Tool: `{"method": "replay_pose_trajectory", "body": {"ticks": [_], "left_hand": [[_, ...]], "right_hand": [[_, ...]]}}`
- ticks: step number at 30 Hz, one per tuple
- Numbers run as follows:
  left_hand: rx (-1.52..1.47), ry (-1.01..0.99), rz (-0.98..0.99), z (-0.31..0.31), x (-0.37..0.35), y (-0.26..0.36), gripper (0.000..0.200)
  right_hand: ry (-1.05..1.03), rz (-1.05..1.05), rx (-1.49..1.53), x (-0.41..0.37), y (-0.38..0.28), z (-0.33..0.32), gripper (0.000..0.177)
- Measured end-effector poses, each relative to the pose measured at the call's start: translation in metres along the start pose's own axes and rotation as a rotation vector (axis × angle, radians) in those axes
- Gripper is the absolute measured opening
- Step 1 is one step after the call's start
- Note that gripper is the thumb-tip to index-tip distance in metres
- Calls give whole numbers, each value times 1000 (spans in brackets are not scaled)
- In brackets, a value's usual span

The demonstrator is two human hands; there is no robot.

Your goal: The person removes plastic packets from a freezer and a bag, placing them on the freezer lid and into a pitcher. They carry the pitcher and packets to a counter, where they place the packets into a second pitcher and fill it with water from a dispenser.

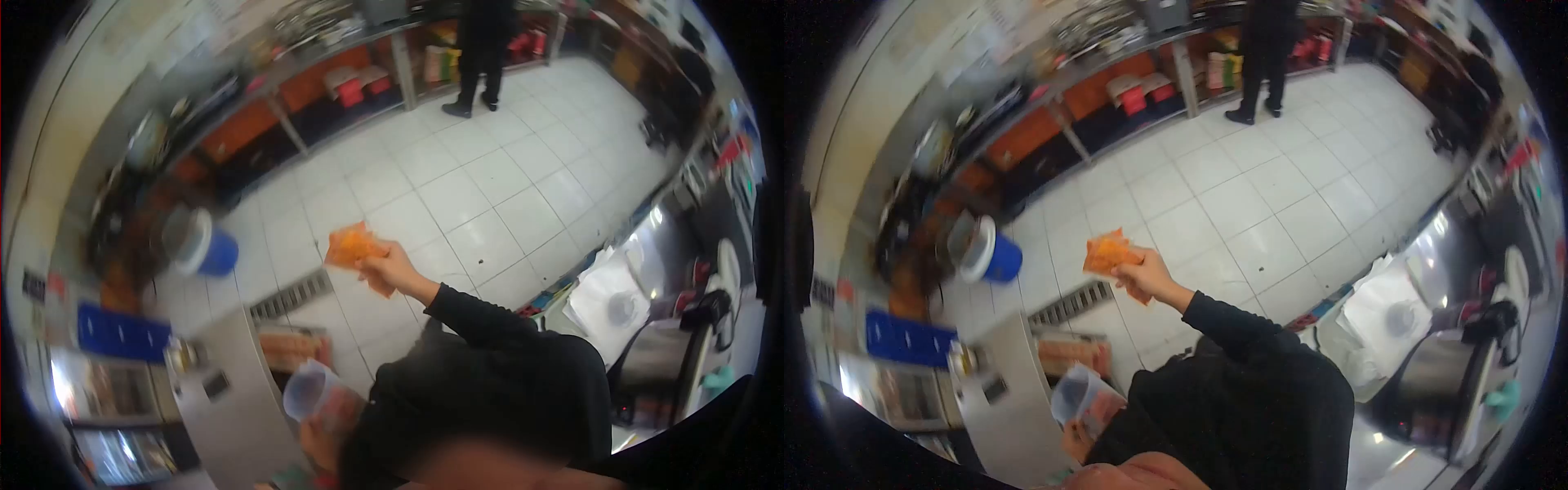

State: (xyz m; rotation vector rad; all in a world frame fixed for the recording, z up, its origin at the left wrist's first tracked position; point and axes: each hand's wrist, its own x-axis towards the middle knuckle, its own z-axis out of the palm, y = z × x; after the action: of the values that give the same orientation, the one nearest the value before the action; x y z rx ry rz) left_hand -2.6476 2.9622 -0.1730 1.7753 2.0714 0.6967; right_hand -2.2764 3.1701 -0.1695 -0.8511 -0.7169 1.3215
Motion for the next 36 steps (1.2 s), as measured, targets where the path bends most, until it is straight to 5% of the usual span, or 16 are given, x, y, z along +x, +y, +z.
{"method": "replay_pose_trajectory", "body": {"ticks": [5, 12, 16, 17, 19, 23, 28, 36], "left_hand": [[71, -106, 343, 38, 145, 6, 20], [204, -105, 1038, 150, 354, 135, 15], [-197, -280, 917, 234, 438, 238, 11], [-346, -347, 835, 257, 454, 275, 9], [-317, -431, 989, 290, 479, 353, 11], [-296, -589, 1253, 371, 514, 489, 6], [-519, -881, 1362, 442, 473, 680, 5], [-755, -1031, 1416, 584, 367, 878, 7]], "right_hand": [[42, 15, -49, 90, -31, -40, 32], [243, -155, 16, 186, -87, -120, 31], [515, -105, -183, 191, -137, -218, 28], [629, -270, -157, 194, -139, -240, 27], [813, -249, -162, 170, -177, -268, 20], [1217, -373, -86, 104, -194, -339, 22], [1608, -576, -73, 24, -217, -396, 29], [1645, -610, 27, 6, -303, -539, 32]]}}
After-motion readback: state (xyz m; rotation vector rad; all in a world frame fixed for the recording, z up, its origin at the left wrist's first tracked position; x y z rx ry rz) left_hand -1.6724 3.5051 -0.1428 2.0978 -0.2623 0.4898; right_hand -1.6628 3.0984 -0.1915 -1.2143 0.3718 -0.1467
